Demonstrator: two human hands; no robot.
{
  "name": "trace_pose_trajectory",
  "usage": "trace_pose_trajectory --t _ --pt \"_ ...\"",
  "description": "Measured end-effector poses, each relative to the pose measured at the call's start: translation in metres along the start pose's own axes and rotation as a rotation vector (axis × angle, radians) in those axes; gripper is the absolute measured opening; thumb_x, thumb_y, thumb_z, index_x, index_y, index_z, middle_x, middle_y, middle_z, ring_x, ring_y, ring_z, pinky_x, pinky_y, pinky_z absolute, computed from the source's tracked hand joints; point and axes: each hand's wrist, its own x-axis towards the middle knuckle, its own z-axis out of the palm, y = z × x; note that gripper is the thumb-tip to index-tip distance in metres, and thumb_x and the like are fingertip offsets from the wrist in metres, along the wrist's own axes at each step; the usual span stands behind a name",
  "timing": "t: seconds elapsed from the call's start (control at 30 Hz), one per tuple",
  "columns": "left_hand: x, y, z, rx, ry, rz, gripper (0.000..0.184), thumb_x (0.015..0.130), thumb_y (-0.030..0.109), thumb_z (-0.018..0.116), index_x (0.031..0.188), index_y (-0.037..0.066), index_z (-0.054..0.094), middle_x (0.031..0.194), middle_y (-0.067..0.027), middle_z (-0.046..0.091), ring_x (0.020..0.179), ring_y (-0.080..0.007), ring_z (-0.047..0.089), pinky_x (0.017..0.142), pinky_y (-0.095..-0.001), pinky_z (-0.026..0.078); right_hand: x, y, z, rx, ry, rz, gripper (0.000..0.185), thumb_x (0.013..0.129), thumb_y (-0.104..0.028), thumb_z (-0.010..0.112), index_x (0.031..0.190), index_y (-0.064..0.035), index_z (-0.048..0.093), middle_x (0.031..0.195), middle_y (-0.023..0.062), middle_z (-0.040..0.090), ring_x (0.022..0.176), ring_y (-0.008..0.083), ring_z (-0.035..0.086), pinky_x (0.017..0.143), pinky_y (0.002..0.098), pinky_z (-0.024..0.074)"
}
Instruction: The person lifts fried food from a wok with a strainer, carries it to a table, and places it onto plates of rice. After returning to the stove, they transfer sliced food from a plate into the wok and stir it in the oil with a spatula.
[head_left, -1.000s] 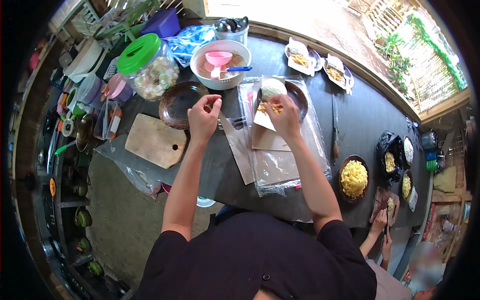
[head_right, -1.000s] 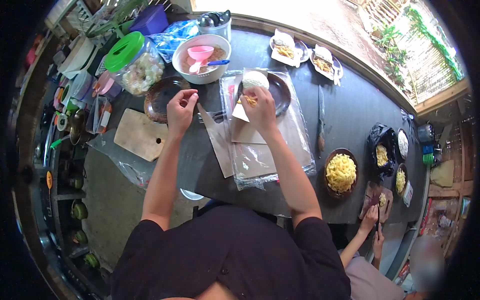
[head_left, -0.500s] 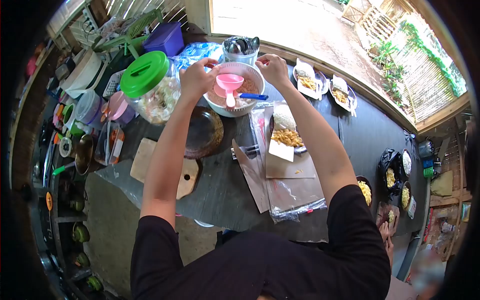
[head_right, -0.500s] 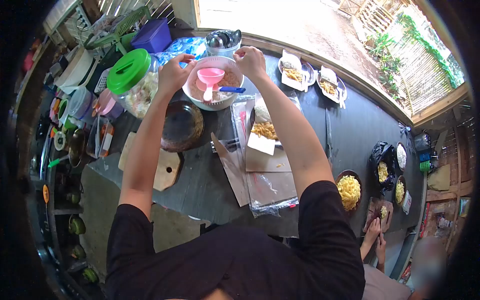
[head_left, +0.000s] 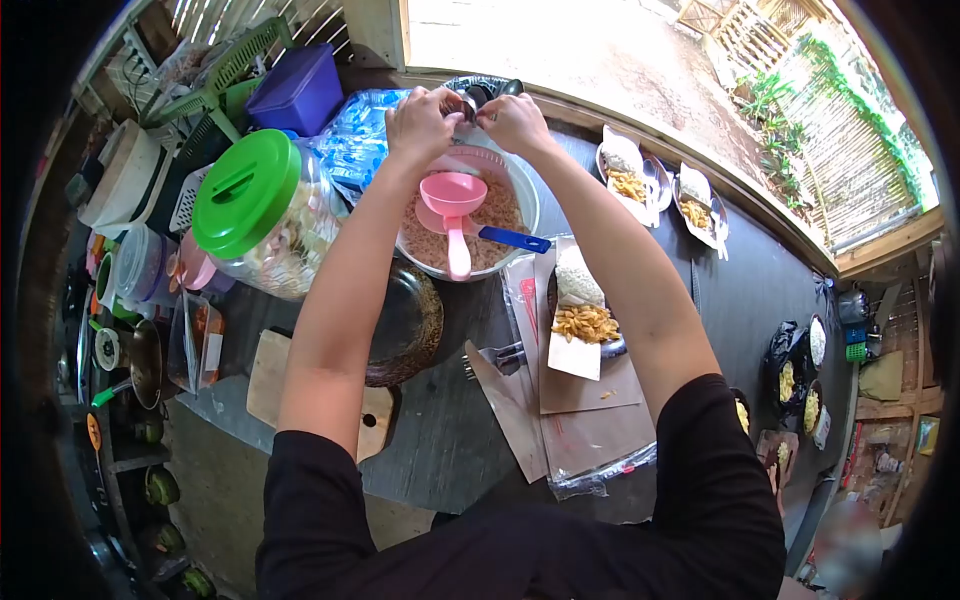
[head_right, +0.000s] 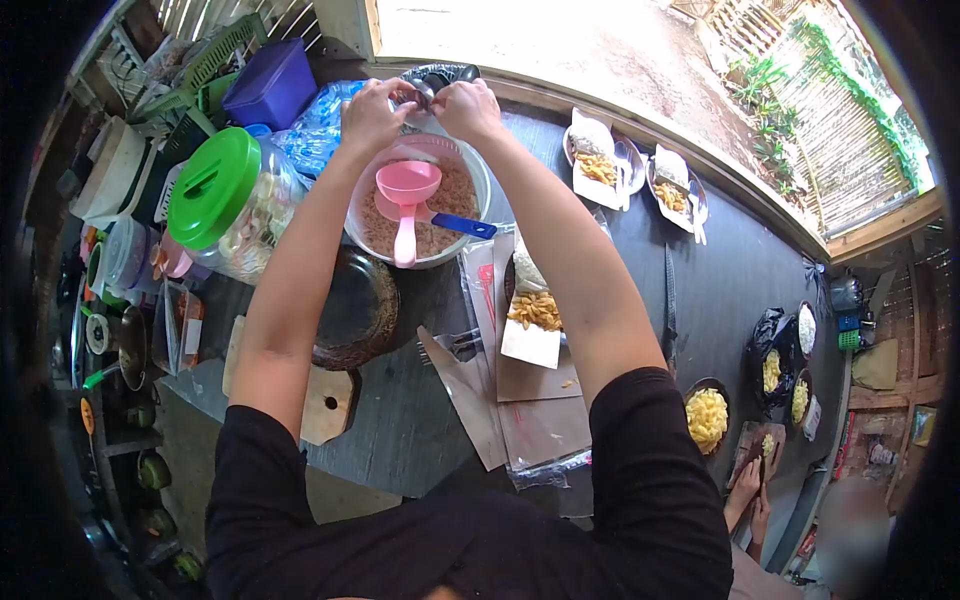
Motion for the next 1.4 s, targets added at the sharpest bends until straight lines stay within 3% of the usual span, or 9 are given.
trace_pose_trajectory --t 0.17,0.27,0.37,0.6,0.73,0.93,1.1,1.33,1.4 --pt "0.006 -0.001 0.006 -0.110 -0.006 -0.014 0.027 0.080 0.032 0.071 0.102 0.017 0.066 0.097 -0.0045 0.065 0.095 -0.0253 0.063 0.080 -0.0422 0.046 0.006 0.011 -0.003 0.098 -0.084 -0.003 0.021 0.078 -0.031 0.064 0.094 -0.0227 0.074 0.093 0.0059 0.071 0.099 0.0297 0.061 0.088 0.0383 0.0491" --pt "0.015 0.009 -0.006 -0.183 0.031 0.016 0.026 0.083 0.029 0.069 0.101 0.011 0.065 0.096 -0.0068 0.067 0.092 -0.0248 0.064 0.079 -0.0387 0.047 -0.002 0.007 -0.018 0.115 0.127 -0.092 0.021 0.083 -0.027 0.063 0.093 -0.0109 0.071 0.087 0.0099 0.070 0.083 0.0277 0.065 0.078 0.0366 0.0503" --pt "0.024 0.021 -0.020 -0.400 0.036 0.007 0.024 0.086 0.026 0.066 0.100 0.006 0.063 0.092 -0.0101 0.068 0.086 -0.0248 0.066 0.075 -0.0361 0.049 -0.001 0.003 -0.044 0.685 0.199 0.109 0.030 0.090 -0.024 0.056 0.104 0.0022 0.062 0.087 0.0121 0.070 0.080 0.0173 0.061 0.076 0.0316 0.0476" --pt "0.006 0.088 -0.091 -0.781 0.147 0.100 0.021 0.093 0.020 0.057 0.103 0.002 0.055 0.083 -0.0104 0.068 0.075 -0.0184 0.066 0.062 -0.0303 0.049 -0.038 -0.023 -0.129 0.985 0.615 -0.087 0.018 0.096 -0.020 0.046 0.100 -0.0028 0.049 0.074 0.0092 0.068 0.058 0.0190 0.061 0.058 0.0327 0.0471" --pt "-0.043 0.141 -0.123 -1.253 0.031 -0.088 0.017 0.098 0.015 0.048 0.108 0.002 0.051 0.079 -0.0065 0.061 0.060 -0.0106 0.055 0.054 -0.0245 0.043 -0.119 -0.042 -0.167 0.614 0.624 -0.120 0.015 0.096 -0.018 0.051 0.099 -0.0044 0.047 0.060 0.0091 0.056 0.053 0.0208 0.060 0.049 0.0338 0.0437" --pt "-0.135 0.167 -0.075 -1.342 -0.246 -0.216 0.023 0.100 0.025 0.048 0.110 0.006 0.055 0.072 0.0009 0.050 0.061 -0.0060 0.044 0.053 -0.0231 0.037 -0.250 -0.056 -0.146 0.550 0.467 0.011 0.016 0.090 -0.004 0.050 0.105 -0.0032 0.051 0.081 0.0220 0.059 0.074 0.0403 0.060 0.064 0.0470 0.0465" --pt "-0.215 0.199 -0.040 -1.179 -0.351 -0.176 0.024 0.095 0.017 0.057 0.115 0.005 0.054 0.074 0.0028 0.049 0.064 -0.0041 0.044 0.057 -0.0199 0.037 -0.327 -0.050 -0.116 0.337 0.284 0.099 0.032 0.079 0.003 0.054 0.111 0.0061 0.057 0.090 0.0203 0.060 0.087 0.0374 0.058 0.079 0.0436 0.0462" --pt "-0.276 0.212 -0.018 -1.250 -0.382 -0.314 0.021 0.098 0.011 0.044 0.113 0.004 0.057 0.078 0.0036 0.048 0.064 -0.0033 0.043 0.057 -0.0191 0.038 -0.399 -0.057 -0.112 0.363 0.262 0.153 0.047 0.079 0.004 0.052 0.125 -0.0019 0.056 0.093 0.0156 0.061 0.090 0.0314 0.057 0.084 0.0406 0.0453" --pt "-0.286 0.210 -0.012 -1.204 -0.347 -0.180 0.025 0.097 0.008 0.041 0.115 0.005 0.058 0.078 0.0049 0.047 0.064 -0.0022 0.042 0.055 -0.0184 0.036 -0.413 -0.055 -0.112 0.432 0.202 0.223 0.046 0.081 0.002 0.054 0.127 -0.0020 0.055 0.097 0.0169 0.063 0.090 0.0315 0.059 0.083 0.0409 0.0462"
